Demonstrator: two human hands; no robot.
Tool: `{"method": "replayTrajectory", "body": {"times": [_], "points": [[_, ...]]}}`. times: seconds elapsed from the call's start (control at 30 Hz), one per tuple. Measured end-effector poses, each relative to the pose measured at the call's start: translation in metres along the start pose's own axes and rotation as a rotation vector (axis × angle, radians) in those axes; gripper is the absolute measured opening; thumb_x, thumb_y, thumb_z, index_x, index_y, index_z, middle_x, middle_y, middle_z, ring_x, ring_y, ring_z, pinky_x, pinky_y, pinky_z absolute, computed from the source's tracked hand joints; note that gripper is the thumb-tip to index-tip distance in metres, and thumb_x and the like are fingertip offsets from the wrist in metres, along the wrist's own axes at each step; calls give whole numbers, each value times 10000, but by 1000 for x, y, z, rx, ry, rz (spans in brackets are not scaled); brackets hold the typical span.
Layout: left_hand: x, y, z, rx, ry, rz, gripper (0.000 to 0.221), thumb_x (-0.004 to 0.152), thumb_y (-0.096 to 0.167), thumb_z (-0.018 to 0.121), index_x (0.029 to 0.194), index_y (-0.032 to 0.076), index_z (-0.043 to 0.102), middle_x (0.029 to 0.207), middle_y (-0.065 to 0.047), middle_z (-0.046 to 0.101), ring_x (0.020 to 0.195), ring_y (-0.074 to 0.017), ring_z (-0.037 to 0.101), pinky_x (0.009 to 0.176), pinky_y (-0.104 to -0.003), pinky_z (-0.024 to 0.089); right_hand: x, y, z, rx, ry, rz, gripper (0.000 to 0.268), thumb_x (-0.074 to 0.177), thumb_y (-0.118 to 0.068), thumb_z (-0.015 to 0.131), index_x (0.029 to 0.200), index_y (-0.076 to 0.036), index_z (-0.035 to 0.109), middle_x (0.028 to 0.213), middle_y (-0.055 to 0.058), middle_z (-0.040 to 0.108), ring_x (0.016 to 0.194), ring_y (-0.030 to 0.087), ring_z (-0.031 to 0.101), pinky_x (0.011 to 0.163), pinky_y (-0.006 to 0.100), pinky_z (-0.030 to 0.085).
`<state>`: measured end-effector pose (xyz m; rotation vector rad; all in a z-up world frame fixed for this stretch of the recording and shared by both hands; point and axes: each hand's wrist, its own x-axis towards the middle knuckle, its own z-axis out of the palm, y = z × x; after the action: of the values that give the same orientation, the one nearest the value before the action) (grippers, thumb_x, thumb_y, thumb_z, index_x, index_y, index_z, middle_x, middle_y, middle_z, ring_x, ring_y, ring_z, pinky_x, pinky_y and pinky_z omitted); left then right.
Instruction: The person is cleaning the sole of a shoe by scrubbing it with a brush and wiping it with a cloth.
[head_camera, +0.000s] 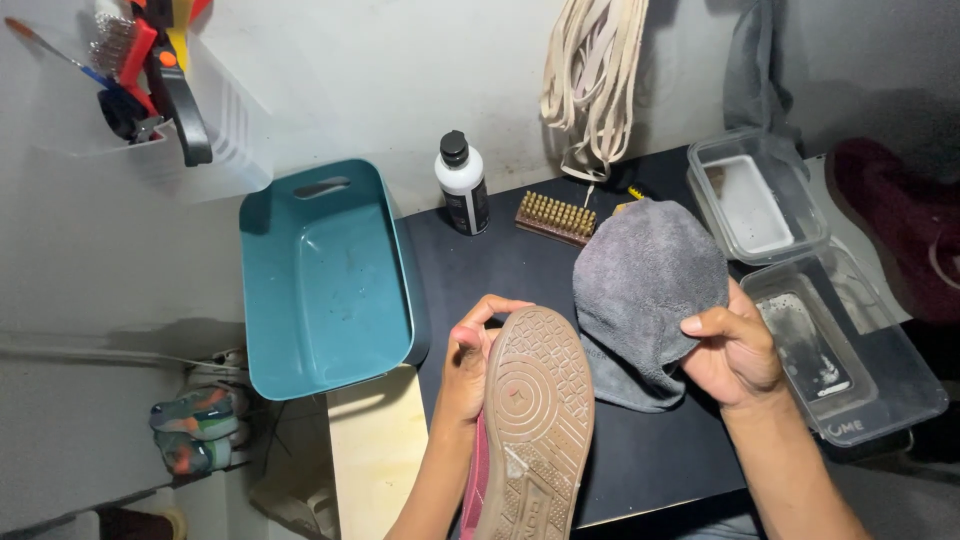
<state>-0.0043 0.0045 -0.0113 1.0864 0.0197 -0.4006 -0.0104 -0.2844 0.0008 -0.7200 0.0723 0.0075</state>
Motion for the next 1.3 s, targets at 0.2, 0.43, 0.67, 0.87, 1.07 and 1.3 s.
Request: {"method": "replayTrajectory", "body": {"times": [0.2,0.43,0.67,0.87,1.07,1.3], "points": [[0,1,2,-15,-15,12,1172,584,990,460,1243,36,631,770,-188,749,623,-175,709,556,-268,586,1,-6,7,39,-40,13,763,699,165,446,1452,42,458,1267,303,639,1160,453,653,976,712,483],[-1,6,6,-34,-31,14,1171,589,984,466,1249,30,623,784,-194,749,632,-182,718,568,-274,595,-2,-7,27,110,-95,-13,735,727,174,486,1449,36,512,1286,295,645,1231,447,618,985,667,485],[-2,8,8,-27,-22,9,1170,586,987,467,1243,32,625,796,-192,752,639,-182,720,570,-278,599,1,-5,16,77,-97,1,840,642,186,446,1471,50,456,1257,313,634,1156,481,648,943,753,479],[-13,36,27,29,3,33,1060,563,919,550,1093,9,668,664,-114,723,545,-168,669,493,-299,515,-2,-8,18,-45,-11,-7,736,692,95,555,1423,51,479,1264,235,628,1171,399,605,999,528,497],[-15,36,28,44,-19,63,1054,587,924,523,1092,10,666,660,-114,721,549,-175,675,496,-309,527,3,-28,70,-56,-26,-170,736,731,78,534,1464,34,490,1323,206,635,1259,385,604,1103,530,497],[-8,16,11,-122,-160,45,1260,489,995,548,1223,-28,585,852,-253,742,725,-243,743,672,-340,625,40,1,92,-11,-127,-125,791,694,76,518,1475,-47,504,1298,239,653,1202,396,649,1093,669,479]]}}
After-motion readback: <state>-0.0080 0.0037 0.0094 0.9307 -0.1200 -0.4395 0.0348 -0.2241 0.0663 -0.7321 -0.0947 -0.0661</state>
